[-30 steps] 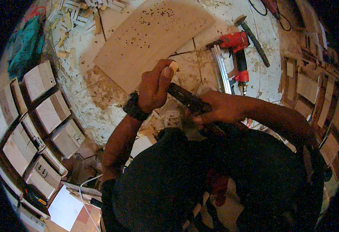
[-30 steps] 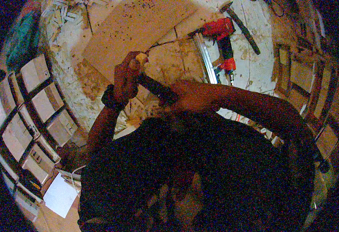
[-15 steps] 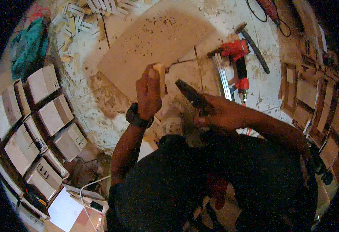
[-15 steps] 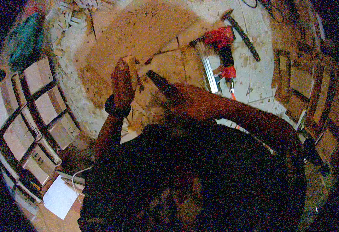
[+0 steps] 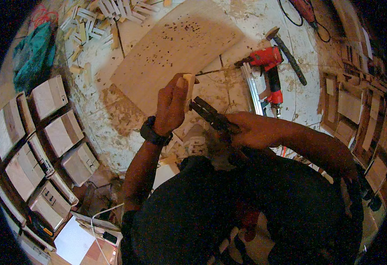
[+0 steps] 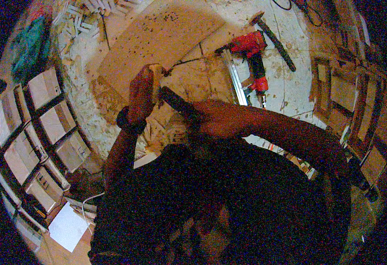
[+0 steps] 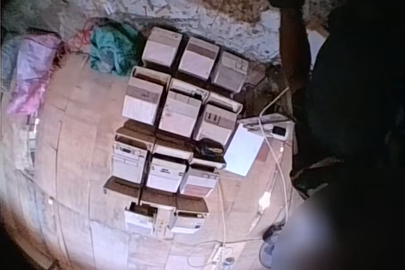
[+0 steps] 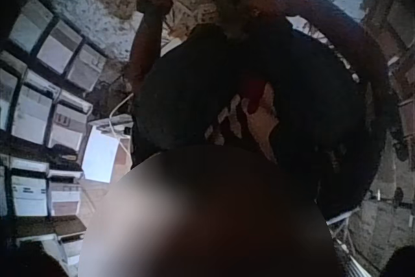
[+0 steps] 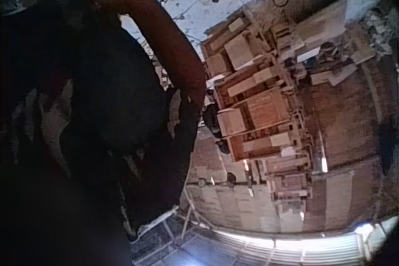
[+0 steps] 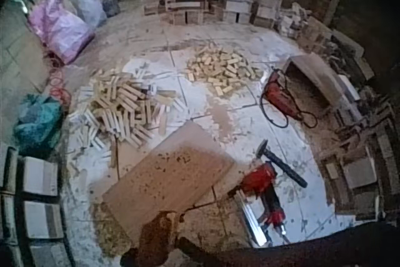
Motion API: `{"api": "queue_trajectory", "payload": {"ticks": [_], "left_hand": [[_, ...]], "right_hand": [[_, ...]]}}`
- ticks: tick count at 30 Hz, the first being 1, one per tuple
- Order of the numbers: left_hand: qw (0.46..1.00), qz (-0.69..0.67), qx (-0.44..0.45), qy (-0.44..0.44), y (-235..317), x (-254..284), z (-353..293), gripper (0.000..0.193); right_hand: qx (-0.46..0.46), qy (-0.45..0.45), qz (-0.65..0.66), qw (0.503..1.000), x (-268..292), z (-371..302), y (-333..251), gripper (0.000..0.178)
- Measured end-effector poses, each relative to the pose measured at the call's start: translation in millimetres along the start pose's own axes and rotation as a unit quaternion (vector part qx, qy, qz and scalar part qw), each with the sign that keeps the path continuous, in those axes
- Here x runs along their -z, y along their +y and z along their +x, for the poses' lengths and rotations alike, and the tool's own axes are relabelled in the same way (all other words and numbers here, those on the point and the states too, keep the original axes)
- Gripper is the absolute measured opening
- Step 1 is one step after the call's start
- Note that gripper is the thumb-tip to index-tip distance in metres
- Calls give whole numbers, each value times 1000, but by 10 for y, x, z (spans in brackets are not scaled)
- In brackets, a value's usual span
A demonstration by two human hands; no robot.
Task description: The person assembles small wooden blocks into a rectangular frame using a pneumatic nail gun and pliers. They repeatedly position the blocks, drive nails, and trim protruding nail ends, then place the completed frame aside.
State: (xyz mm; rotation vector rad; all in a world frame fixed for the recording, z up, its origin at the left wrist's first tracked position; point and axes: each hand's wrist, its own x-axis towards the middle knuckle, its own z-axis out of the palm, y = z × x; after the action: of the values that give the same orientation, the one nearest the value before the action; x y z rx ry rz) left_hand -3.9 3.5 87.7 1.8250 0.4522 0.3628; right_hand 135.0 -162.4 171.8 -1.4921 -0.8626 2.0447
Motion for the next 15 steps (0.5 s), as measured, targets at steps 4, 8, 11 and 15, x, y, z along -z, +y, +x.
{"api": "queue_trajectory", "payload": {"ticks": [4,8,11,15], "left_hand": [[996,16,77,-33,26,-8,30,43],[985,36,113,-122,44,88,65,42],[984,27,72,-162,27,85,69,41],[985,71,25,-154,57,5,21,39]], "right_hand": [[-45,-31,69,996,37,1,18,32],[-39,-82,86,992,81,39,32,31],[-76,-112,63,989,131,44,54,35],[-77,-146,149,975,125,-29,138,53]]}}
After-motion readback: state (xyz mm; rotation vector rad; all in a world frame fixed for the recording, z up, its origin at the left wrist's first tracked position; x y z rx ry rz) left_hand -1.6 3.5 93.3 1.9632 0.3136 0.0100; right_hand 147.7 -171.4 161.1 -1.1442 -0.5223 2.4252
